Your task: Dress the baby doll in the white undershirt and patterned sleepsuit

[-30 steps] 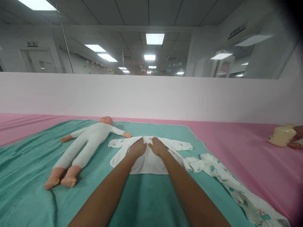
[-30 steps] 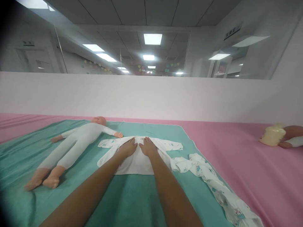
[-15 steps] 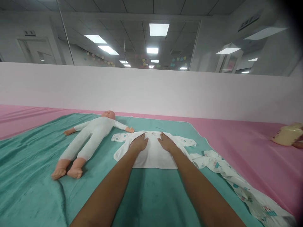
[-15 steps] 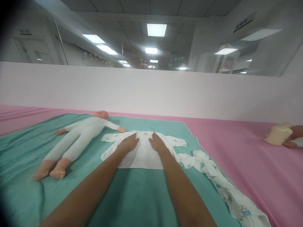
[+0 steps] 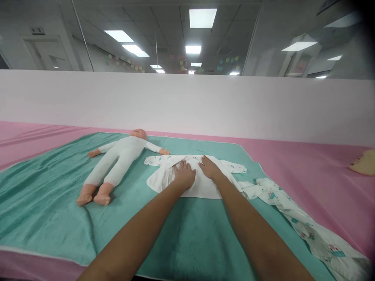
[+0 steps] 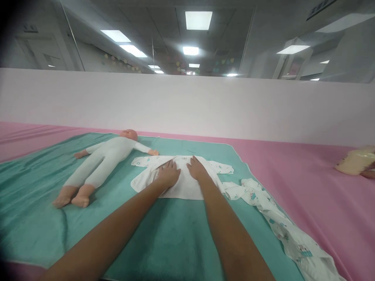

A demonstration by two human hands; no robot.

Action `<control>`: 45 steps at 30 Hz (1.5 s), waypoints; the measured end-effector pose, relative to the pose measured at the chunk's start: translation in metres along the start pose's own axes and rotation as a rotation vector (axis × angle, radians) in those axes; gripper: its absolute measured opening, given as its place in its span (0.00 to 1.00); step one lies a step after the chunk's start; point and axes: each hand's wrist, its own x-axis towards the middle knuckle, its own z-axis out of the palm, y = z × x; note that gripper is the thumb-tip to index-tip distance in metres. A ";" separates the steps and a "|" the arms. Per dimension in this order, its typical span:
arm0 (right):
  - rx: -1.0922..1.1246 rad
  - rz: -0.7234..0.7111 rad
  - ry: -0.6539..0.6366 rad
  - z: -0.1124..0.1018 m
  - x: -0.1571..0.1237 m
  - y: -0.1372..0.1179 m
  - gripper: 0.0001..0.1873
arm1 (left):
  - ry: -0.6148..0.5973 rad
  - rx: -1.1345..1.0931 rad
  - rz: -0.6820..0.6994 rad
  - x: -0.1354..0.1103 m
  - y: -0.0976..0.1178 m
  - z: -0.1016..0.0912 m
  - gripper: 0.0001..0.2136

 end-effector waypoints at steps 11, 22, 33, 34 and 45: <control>-0.037 0.014 -0.054 0.004 -0.023 -0.030 0.35 | 0.022 -0.073 -0.149 -0.002 -0.020 -0.009 0.28; 0.014 0.072 -0.045 0.002 -0.022 -0.030 0.38 | 0.108 -0.061 -0.146 -0.002 -0.031 -0.014 0.24; -0.069 0.018 -0.008 0.008 -0.021 -0.032 0.31 | -0.052 -0.049 0.183 -0.004 -0.015 -0.001 0.28; -0.080 0.011 -0.008 0.009 -0.022 -0.033 0.30 | -0.066 -0.050 0.185 -0.003 -0.016 0.000 0.29; -0.028 0.084 -0.089 0.005 -0.040 -0.045 0.35 | -0.119 -0.008 0.142 -0.031 -0.006 -0.004 0.30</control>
